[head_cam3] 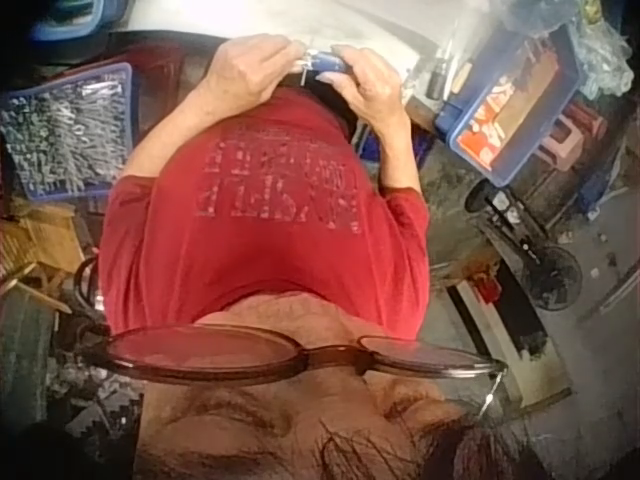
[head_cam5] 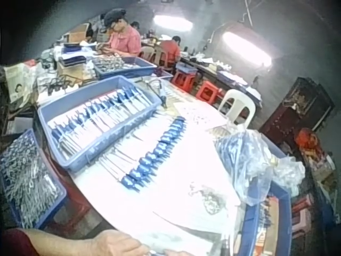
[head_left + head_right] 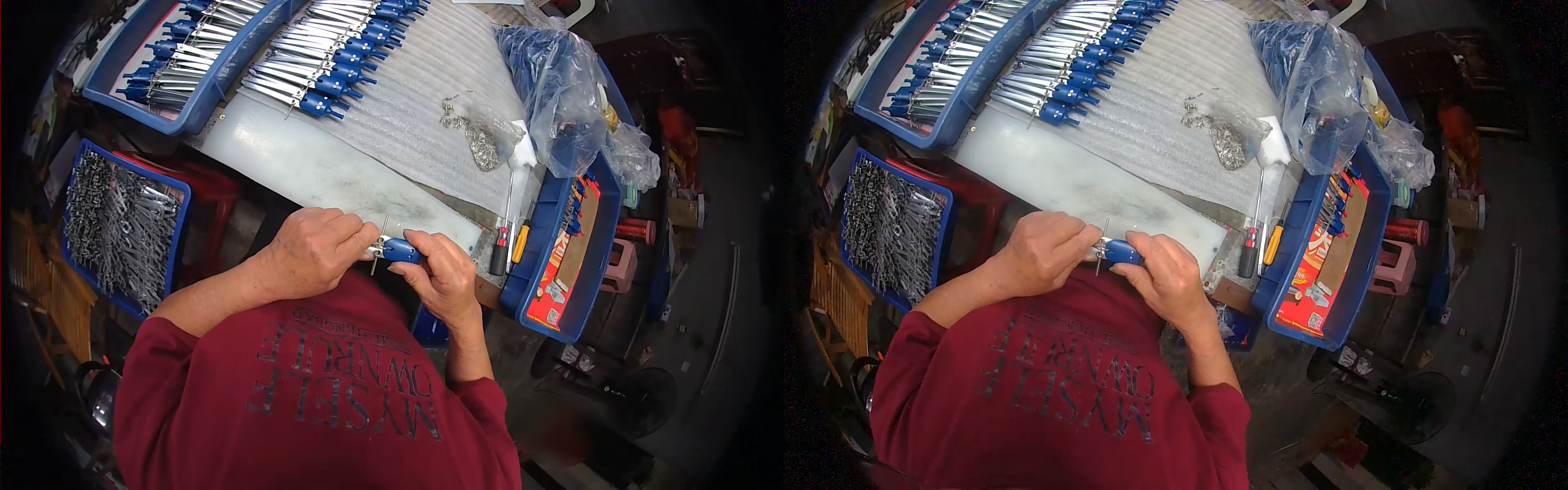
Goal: Assembling small metal components into plastic housings at a workstation using an electric assembly tool.
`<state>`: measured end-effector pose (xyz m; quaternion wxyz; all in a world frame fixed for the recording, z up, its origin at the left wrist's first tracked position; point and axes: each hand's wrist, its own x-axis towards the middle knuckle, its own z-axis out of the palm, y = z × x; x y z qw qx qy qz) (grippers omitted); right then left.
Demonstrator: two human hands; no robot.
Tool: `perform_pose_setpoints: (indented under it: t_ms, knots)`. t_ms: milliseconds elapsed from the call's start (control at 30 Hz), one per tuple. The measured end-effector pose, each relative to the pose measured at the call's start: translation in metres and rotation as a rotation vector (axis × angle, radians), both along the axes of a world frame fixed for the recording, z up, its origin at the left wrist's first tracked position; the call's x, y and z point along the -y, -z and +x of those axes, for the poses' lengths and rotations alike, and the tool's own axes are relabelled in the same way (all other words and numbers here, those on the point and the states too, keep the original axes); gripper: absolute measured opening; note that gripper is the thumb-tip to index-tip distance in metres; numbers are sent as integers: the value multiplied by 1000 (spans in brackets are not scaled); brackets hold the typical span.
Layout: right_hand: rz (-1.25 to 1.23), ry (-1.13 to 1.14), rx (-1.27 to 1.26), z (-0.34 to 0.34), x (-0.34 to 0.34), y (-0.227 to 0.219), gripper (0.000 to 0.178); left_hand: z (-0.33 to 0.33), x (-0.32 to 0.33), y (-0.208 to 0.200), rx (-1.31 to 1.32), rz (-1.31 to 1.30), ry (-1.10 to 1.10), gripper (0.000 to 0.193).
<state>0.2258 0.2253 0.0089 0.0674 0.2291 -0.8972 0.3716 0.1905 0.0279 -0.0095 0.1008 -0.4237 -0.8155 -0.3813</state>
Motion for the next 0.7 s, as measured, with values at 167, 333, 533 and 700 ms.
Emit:
perform_pose_setpoints:
  t_ms: [167,333,533,700]
  knots:
    - [-28,40,76,2,-1,-1,37,0,1,-1,-13,-10,0,27]
    - [-40,-4,56,1,-5,2,36,0,1,-1,-1,-32,11,28]
    - [-46,-78,63,-4,-10,-1,32,0,2,-2,-1,-36,34,27]
    - [-80,-1,43,-1,-6,3,32,0,1,-3,4,-48,1,26]
